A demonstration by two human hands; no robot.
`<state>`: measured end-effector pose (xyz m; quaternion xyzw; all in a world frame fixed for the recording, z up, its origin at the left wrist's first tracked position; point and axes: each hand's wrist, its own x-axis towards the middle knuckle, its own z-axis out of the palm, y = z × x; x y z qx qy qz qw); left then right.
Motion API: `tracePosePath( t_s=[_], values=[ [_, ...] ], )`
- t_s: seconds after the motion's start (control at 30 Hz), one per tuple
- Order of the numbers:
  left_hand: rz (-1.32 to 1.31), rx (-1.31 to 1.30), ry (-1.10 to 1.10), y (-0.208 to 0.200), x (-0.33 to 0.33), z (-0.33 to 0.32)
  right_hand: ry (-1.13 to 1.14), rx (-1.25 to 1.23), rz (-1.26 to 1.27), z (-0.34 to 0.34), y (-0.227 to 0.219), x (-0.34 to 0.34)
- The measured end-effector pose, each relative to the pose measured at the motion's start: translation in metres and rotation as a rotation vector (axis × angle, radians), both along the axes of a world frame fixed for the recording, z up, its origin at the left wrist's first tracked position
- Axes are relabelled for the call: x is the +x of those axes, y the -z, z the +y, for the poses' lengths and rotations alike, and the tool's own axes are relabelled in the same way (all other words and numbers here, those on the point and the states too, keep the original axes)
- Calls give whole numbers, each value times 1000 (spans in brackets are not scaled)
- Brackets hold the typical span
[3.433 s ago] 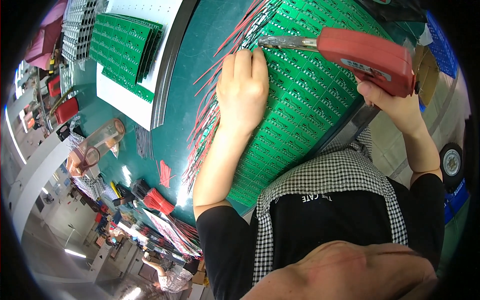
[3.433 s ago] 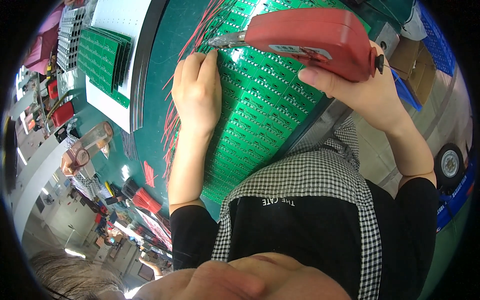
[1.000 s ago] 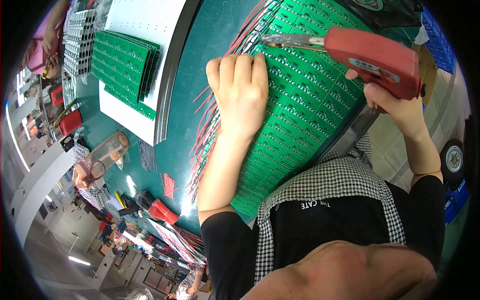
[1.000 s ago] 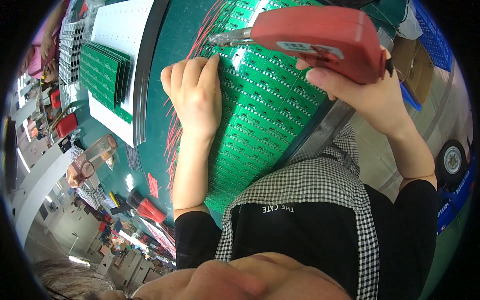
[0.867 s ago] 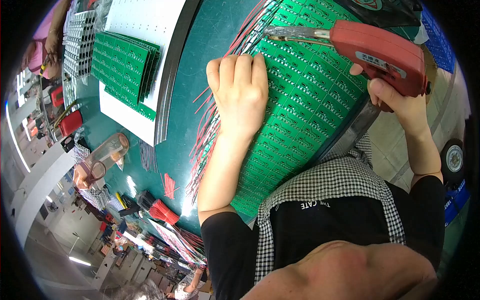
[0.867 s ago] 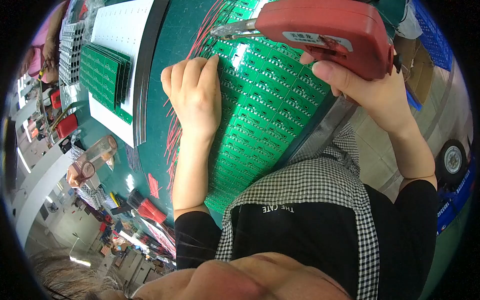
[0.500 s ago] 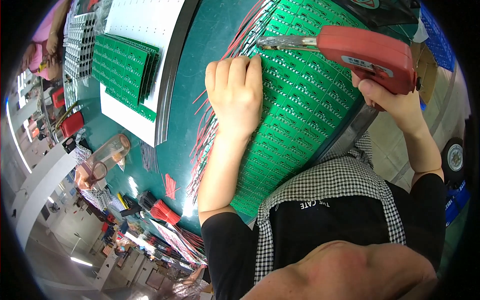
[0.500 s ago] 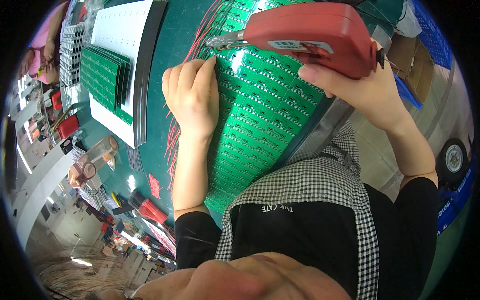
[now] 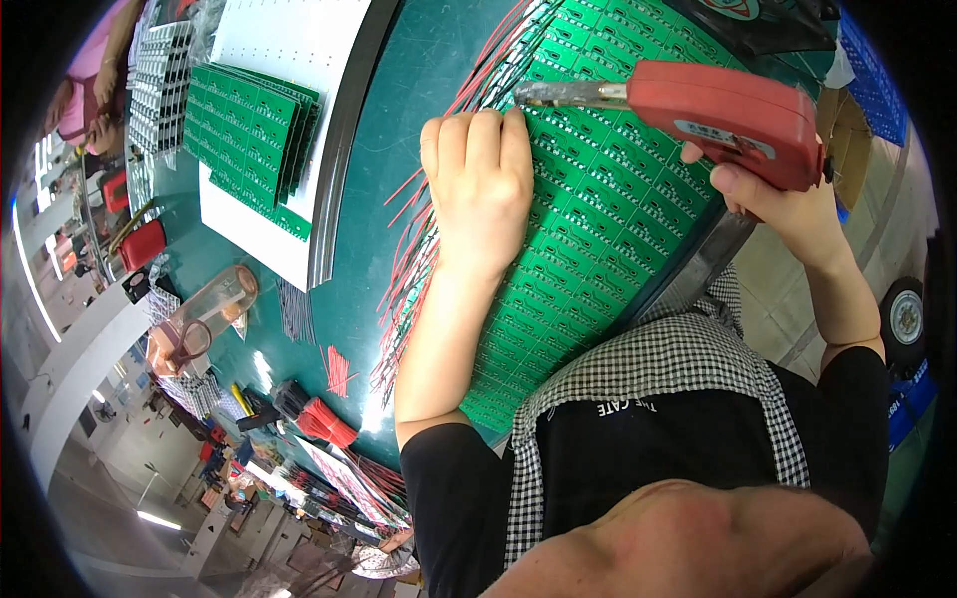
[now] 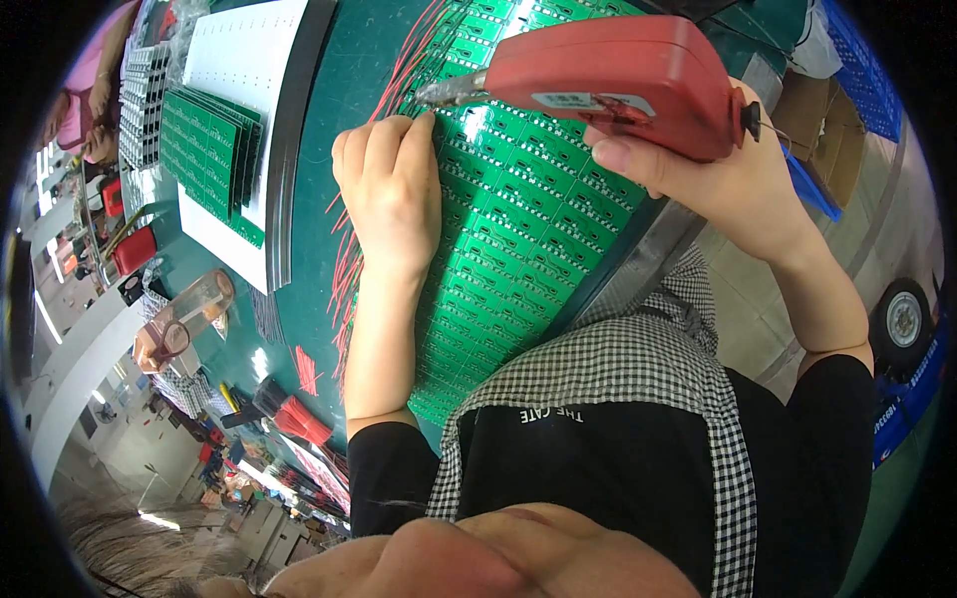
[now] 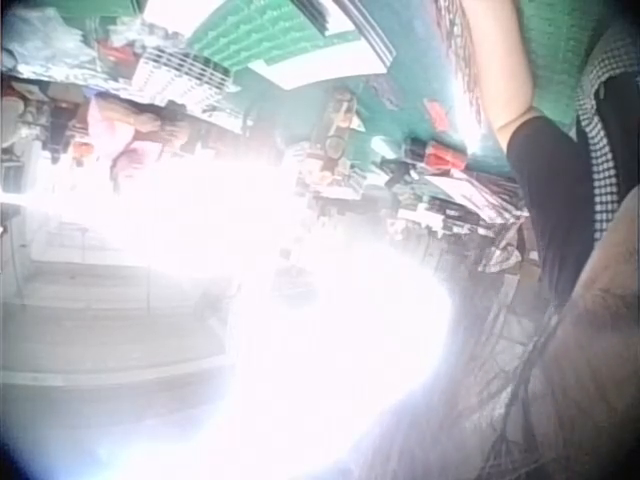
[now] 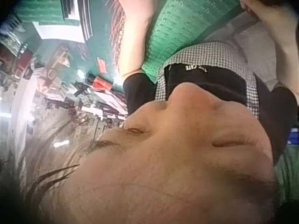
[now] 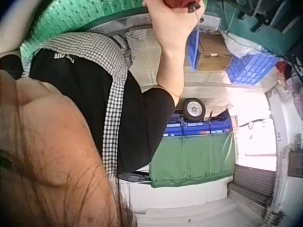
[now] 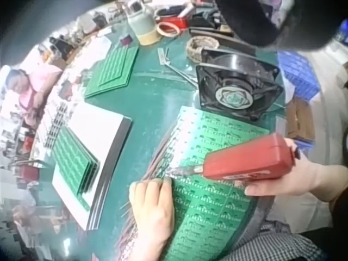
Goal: Inserting and securing wires into a printed circuit board using a specialized hand tool.
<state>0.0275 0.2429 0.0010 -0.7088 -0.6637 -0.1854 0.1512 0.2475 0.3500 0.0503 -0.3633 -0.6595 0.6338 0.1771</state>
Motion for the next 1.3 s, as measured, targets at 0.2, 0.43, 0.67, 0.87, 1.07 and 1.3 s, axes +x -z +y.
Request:
tracePosePath(
  t_s=[0.2,0.43,0.67,0.87,1.07,1.3],
  values=[
    [38,3,-4,0,1,0,61,-29,69,3,0,4],
    [-45,19,-19,0,-1,3,99,-8,50,6,3,4],
    [-72,32,-8,-2,0,18,125,-13,-17,6,8,6],
    [-107,41,-15,3,-1,19,147,3,-34,5,8,6],
    [-118,-4,-26,1,0,18,122,-22,-84,7,6,6],
    [-113,10,-28,2,0,18,82,46,-53,8,2,5]
  ],
)
